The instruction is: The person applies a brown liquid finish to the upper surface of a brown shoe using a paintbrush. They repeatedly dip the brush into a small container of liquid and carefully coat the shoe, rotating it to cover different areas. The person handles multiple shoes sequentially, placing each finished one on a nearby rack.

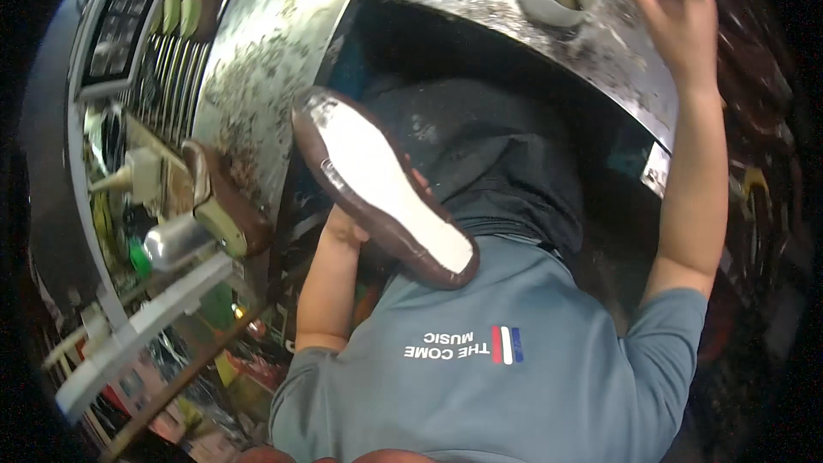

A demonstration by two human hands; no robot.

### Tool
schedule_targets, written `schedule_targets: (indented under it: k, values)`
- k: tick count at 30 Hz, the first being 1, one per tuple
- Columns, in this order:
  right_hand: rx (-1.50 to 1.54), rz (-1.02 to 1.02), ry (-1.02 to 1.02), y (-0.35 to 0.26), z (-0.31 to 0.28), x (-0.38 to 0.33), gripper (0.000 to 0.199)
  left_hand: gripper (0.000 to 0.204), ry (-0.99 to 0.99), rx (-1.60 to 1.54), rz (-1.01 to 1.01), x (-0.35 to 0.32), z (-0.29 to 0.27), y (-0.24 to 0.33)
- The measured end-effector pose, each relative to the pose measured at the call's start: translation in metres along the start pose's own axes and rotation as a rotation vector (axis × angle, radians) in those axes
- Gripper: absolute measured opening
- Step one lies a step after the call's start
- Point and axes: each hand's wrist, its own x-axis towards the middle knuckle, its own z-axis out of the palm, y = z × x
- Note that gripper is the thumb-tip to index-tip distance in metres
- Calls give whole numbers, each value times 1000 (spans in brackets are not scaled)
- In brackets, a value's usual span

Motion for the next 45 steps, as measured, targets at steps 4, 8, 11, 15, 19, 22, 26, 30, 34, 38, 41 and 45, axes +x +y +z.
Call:
schedule_targets:
  k: [4,8,11,15,19,22,26,30,34,38,41,45]
  values:
    - [-72,70,-230,8,18,-7,20,104,158,253,115,-1,5,1]
    - [126,16,-103,12,11,-13,21,99,184,522,191,3,12,11]
    - [111,-70,46,1,3,-13,23,93,192,902,169,10,38,27]
    - [24,74,-152,27,13,-23,21,75,190,1445,505,24,70,53]
    - [178,59,-51,-14,8,-26,20,58,255,1662,879,43,90,69]
    - [247,-57,-60,-29,-3,-35,22,52,136,1741,965,39,92,81]
    - [591,81,-150,-59,-6,-62,26,42,-77,2122,823,24,115,118]
    - [744,-96,-216,-85,3,-69,22,35,-147,2215,763,19,137,130]
    - [744,-306,-73,-109,19,-67,25,34,-188,2245,687,13,149,134]
    - [687,-358,28,-117,26,-60,21,34,-244,2270,641,13,156,137]
    - [645,-378,37,-118,25,-54,19,34,-264,2277,634,14,159,138]
    - [702,-375,-12,-120,27,-53,17,34,-250,2294,628,13,162,140]
